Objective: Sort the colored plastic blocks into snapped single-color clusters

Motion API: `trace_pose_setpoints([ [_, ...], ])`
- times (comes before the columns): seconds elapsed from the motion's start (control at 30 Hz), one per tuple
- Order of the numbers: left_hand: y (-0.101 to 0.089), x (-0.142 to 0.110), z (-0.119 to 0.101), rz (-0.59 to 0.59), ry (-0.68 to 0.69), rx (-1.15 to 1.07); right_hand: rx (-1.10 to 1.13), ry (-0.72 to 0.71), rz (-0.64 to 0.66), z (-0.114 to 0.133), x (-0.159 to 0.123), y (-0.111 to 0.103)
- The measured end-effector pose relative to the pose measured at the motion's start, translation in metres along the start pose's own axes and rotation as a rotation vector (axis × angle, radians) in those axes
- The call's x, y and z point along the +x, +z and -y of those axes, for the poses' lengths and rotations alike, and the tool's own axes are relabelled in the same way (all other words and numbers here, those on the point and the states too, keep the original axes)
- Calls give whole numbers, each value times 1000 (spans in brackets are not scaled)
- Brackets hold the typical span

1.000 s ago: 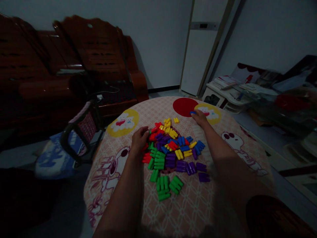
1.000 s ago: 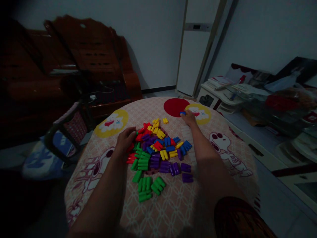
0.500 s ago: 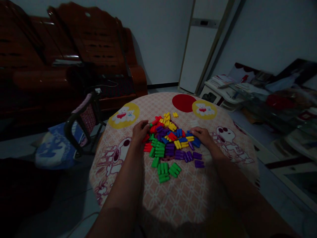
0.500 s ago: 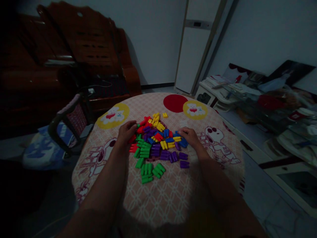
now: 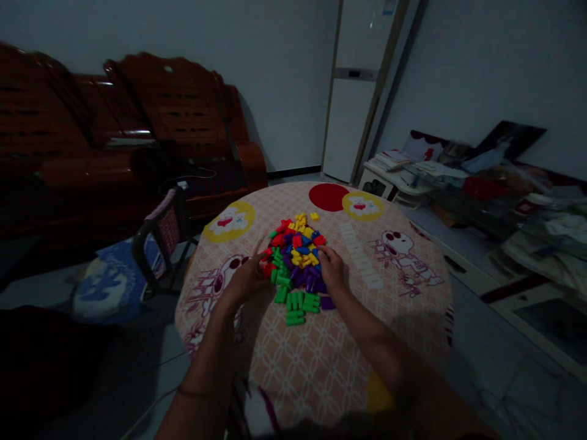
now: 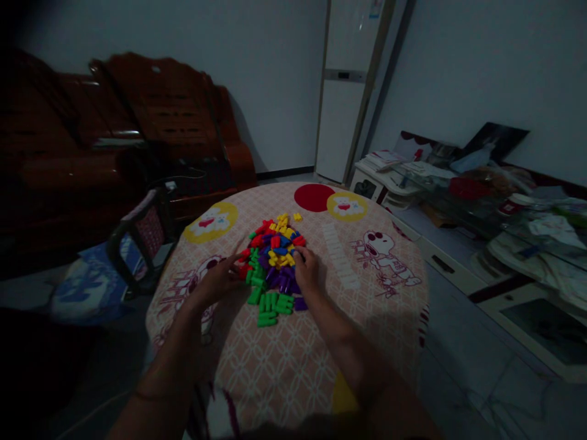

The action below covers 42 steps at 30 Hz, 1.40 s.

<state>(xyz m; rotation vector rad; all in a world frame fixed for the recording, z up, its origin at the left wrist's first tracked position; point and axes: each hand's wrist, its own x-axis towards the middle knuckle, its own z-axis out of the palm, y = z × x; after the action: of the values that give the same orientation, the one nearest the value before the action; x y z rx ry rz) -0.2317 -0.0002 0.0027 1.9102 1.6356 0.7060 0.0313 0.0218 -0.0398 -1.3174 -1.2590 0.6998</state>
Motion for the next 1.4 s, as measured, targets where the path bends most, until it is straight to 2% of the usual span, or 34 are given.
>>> trace_pose_setpoints([
  [0.07,11,1,-4,-75,30,-19,40,0,16,4,-4,7],
  [0.17,27,17,-15,-168,88,-57,57,13,-1,6,11,-4],
  [0.37,58,49,-64,-181,125,-129,67,104,-210,-2,76,-55],
  [0.5,68,65,-94,-148,183,-137,73,132,-221,-9,87,-62],
  [0.6,57,83,-102,-109,167,-158,3,37,-146,-11,78,-54],
  [0.77,37,100,-96,-197,113,-108,-71,-183,-5,0,68,-44],
  [0.9,44,102,-89,-155,129,-165,-159,-351,177,6,65,-36],
  [1.03,53,108,-79,-171,137,-217,-294,-414,326,3,58,-31],
  [1.2,51,114,-74,-192,168,-252,-348,-477,412,6,51,-35],
  [1.4,52,112,-81,-117,296,-169,-346,-552,519,20,40,-26],
])
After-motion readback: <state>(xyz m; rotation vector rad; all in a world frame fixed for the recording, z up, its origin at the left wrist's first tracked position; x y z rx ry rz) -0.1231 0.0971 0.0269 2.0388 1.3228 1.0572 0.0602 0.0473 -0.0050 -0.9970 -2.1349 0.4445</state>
